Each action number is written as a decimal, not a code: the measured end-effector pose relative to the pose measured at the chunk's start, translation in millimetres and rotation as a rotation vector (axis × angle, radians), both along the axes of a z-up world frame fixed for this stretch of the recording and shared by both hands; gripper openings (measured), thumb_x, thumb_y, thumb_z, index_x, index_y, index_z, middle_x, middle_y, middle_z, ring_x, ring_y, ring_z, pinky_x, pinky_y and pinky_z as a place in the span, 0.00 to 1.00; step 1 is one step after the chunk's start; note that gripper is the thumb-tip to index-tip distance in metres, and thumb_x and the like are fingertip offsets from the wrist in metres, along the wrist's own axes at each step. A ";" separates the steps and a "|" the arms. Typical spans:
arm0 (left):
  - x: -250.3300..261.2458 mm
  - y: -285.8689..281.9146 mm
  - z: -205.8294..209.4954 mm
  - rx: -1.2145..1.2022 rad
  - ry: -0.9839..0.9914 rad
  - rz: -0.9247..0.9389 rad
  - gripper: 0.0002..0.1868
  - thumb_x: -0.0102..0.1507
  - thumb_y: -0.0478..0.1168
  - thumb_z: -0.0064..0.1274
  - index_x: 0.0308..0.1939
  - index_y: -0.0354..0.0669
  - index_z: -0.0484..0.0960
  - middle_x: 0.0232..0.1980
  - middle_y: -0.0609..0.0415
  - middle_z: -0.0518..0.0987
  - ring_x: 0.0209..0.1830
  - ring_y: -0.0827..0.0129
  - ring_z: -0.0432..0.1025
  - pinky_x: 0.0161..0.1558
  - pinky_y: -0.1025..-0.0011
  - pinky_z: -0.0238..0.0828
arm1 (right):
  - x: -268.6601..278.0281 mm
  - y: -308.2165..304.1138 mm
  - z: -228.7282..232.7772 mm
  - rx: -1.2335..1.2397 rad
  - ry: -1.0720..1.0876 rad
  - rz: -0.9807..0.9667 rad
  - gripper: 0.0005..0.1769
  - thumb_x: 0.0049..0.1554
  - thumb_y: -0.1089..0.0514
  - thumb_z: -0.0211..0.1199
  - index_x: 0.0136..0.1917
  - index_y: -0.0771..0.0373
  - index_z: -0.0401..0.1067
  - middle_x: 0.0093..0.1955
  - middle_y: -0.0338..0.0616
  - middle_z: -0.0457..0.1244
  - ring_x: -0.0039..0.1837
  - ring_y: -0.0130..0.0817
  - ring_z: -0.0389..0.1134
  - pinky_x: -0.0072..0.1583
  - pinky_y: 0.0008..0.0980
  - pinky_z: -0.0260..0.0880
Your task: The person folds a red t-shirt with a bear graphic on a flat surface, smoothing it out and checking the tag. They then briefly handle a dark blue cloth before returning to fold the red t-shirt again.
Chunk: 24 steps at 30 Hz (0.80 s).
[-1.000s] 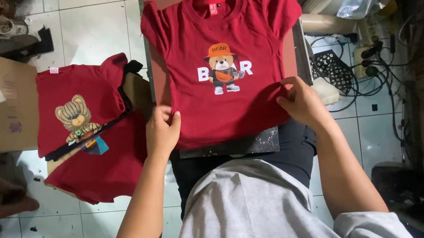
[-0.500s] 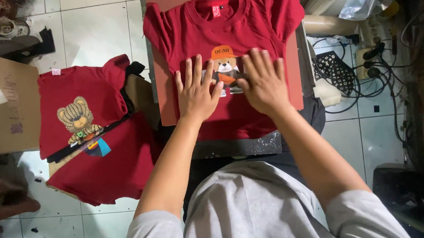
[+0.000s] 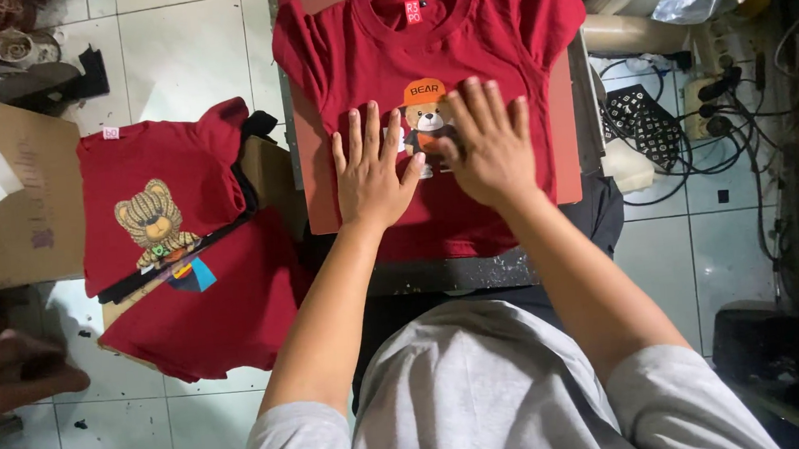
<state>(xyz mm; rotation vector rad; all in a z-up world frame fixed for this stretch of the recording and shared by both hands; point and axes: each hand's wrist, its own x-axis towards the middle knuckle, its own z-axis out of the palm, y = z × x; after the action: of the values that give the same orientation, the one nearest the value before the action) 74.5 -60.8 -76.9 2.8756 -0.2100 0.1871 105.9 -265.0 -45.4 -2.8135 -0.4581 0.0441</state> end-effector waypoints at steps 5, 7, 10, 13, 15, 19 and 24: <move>0.2 -1.1 0.9 0.005 -0.029 -0.013 0.39 0.70 0.65 0.40 0.81 0.55 0.56 0.84 0.44 0.52 0.84 0.45 0.44 0.76 0.38 0.36 | 8.6 -32.7 -15.7 0.027 -0.075 -0.105 0.40 0.67 0.36 0.49 0.84 0.58 0.52 0.86 0.55 0.44 0.86 0.52 0.40 0.79 0.61 0.33; 0.1 -2.1 1.0 0.007 -0.055 -0.009 0.39 0.70 0.65 0.41 0.81 0.54 0.57 0.83 0.43 0.53 0.84 0.44 0.45 0.76 0.37 0.36 | 3.8 -33.6 -19.5 0.018 -0.060 -0.123 0.41 0.67 0.38 0.50 0.84 0.60 0.51 0.86 0.56 0.43 0.86 0.51 0.39 0.80 0.59 0.31; 1.8 -2.2 4.0 0.008 -0.047 0.002 0.39 0.69 0.64 0.42 0.81 0.54 0.57 0.83 0.42 0.53 0.84 0.44 0.45 0.75 0.36 0.36 | 0.4 -16.7 -35.4 0.033 -0.249 -0.096 0.34 0.64 0.49 0.58 0.79 0.64 0.61 0.81 0.62 0.51 0.82 0.59 0.49 0.76 0.65 0.45; 1.2 -4.2 5.6 0.066 -0.017 0.018 0.40 0.69 0.63 0.42 0.82 0.56 0.54 0.84 0.45 0.50 0.84 0.46 0.43 0.76 0.37 0.36 | 13.2 10.0 -53.8 0.028 -0.422 0.150 0.30 0.57 0.51 0.64 0.72 0.56 0.69 0.76 0.53 0.59 0.78 0.52 0.58 0.73 0.56 0.56; 0.3 -3.2 8.2 0.067 0.040 0.020 0.41 0.68 0.65 0.43 0.82 0.57 0.54 0.85 0.46 0.50 0.84 0.47 0.43 0.76 0.37 0.36 | 34.2 28.5 -55.3 0.120 -0.333 0.178 0.30 0.62 0.51 0.57 0.76 0.56 0.65 0.79 0.58 0.54 0.80 0.57 0.53 0.74 0.61 0.53; 2.8 -2.3 11.8 0.083 -0.002 0.014 0.39 0.69 0.64 0.43 0.80 0.52 0.59 0.84 0.45 0.51 0.84 0.46 0.45 0.75 0.38 0.39 | 106.1 36.8 -24.9 0.056 -0.344 0.034 0.35 0.63 0.44 0.66 0.78 0.53 0.62 0.81 0.64 0.48 0.80 0.62 0.52 0.69 0.67 0.60; 1.2 -2.0 21.0 0.042 -0.006 0.023 0.38 0.68 0.65 0.35 0.78 0.54 0.60 0.83 0.47 0.53 0.83 0.48 0.43 0.73 0.37 0.42 | 185.8 16.5 -34.2 0.115 -0.077 0.069 0.30 0.58 0.49 0.65 0.67 0.67 0.64 0.74 0.63 0.54 0.74 0.59 0.54 0.70 0.53 0.51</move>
<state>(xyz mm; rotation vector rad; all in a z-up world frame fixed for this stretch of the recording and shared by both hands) 75.7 -62.8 -55.9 2.9209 -0.1845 0.1979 291.7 -248.5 -79.6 -2.6933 -0.5567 -0.0745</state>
